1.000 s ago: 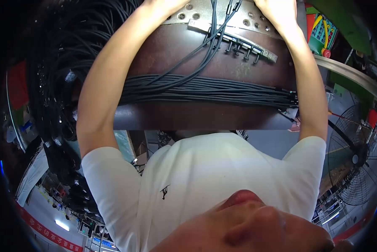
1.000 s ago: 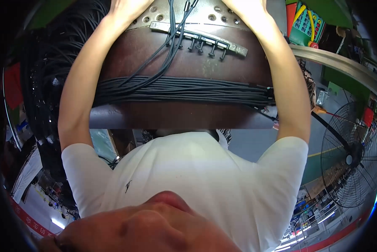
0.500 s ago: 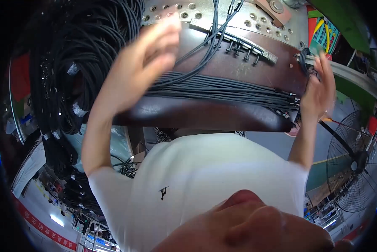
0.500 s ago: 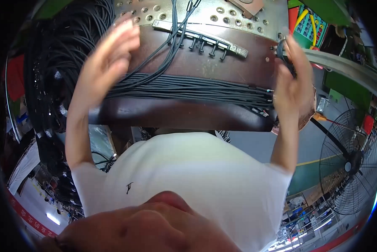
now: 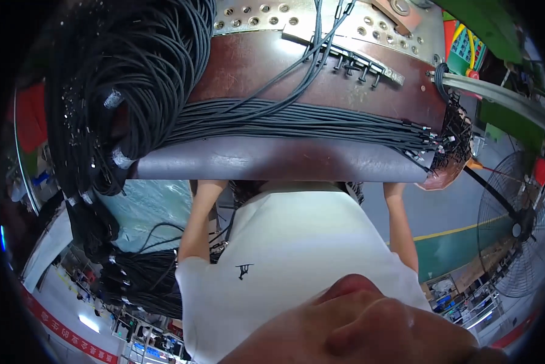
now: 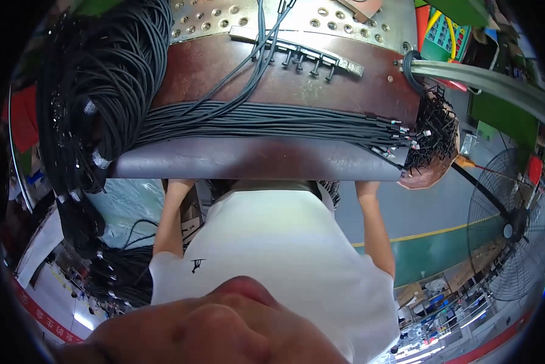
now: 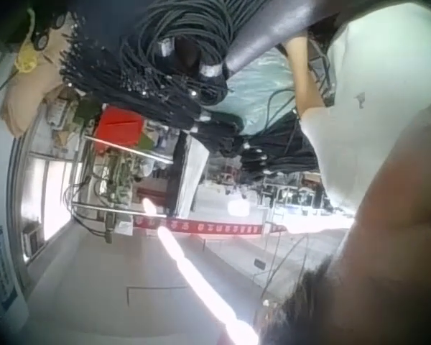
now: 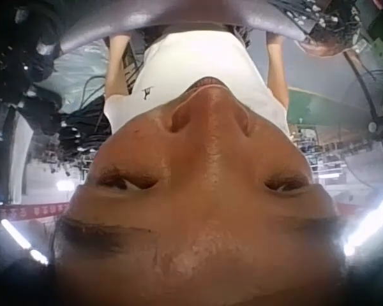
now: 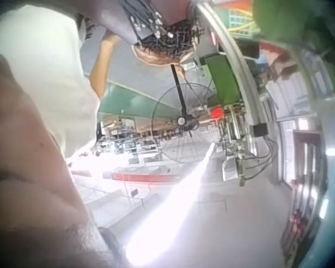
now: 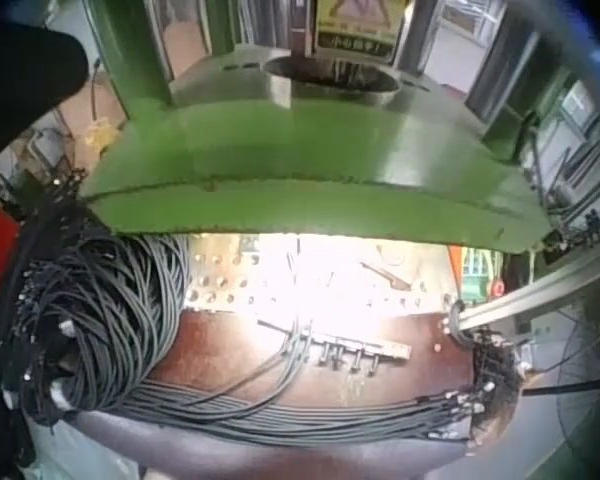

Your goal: Manually organizing and bundling black electrical cables at a factory workstation.

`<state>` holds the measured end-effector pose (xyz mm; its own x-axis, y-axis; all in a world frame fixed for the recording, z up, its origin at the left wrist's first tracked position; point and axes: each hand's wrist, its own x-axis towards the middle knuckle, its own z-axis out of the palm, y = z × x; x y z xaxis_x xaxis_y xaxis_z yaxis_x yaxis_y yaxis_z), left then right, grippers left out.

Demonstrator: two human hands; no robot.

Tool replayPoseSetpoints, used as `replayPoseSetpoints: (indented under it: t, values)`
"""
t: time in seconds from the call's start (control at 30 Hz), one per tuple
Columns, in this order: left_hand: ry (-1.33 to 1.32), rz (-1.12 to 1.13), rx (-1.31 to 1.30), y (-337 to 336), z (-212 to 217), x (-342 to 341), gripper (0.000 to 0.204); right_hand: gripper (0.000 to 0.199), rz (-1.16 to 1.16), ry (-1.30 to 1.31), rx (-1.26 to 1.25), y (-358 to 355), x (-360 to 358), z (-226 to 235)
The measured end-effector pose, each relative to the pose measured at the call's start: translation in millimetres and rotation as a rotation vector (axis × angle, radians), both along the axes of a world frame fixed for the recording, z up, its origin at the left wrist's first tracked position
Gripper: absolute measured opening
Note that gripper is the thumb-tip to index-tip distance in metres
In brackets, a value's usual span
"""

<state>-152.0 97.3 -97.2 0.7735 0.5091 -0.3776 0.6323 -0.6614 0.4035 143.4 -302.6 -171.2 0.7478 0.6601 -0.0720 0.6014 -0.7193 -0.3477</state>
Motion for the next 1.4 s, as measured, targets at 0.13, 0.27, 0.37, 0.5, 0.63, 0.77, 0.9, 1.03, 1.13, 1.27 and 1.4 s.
replayPoseSetpoints:
  t: [0.13,0.27,0.37,0.5,0.63,0.77,0.9,1.03,1.13,1.27,1.4]
  values:
    - [-0.105,-0.090,0.201,1.5,-23.7,-16.1,0.017,0.021,-0.018,-0.038,0.010,20.2,-0.9,12.8]
    - [-0.200,-0.113,0.214,5.6,-28.6,-16.7,0.016,0.023,-0.060,-0.005,0.092,37.2,-0.6,31.0]
    - [-0.212,-0.133,0.217,7.5,-26.4,-11.0,0.016,0.019,-0.058,-0.031,0.159,40.1,0.8,33.5]
    - [-0.171,-0.108,0.222,5.9,-18.2,-4.8,0.017,0.015,-0.037,-0.090,0.155,50.9,2.2,46.1]
    - [-0.072,-0.064,0.180,-13.0,23.7,5.6,0.025,0.023,-0.065,-0.152,-0.078,66.6,-3.3,94.3]
    - [0.064,-0.378,-0.604,-21.7,101.2,49.4,0.039,0.029,0.530,0.436,-0.211,84.0,5.6,171.9]
    - [-0.622,-0.467,-0.527,-33.7,130.2,118.5,0.044,0.029,0.582,0.113,0.353,187.4,28.1,214.0]
    - [-0.702,-0.540,0.237,-53.0,110.6,181.1,0.075,0.047,0.583,-0.466,0.205,288.9,69.8,152.5]
    - [-0.522,-0.382,0.305,-22.3,103.5,146.7,0.093,0.049,0.581,-0.307,0.030,290.5,79.0,156.0]
    - [-0.259,-0.380,0.547,21.9,103.2,100.5,0.061,0.049,0.464,-0.406,0.435,268.8,100.7,153.1]
    - [-0.419,-0.466,0.742,42.1,98.9,117.5,0.036,0.036,0.105,-0.007,0.281,275.2,112.0,183.5]
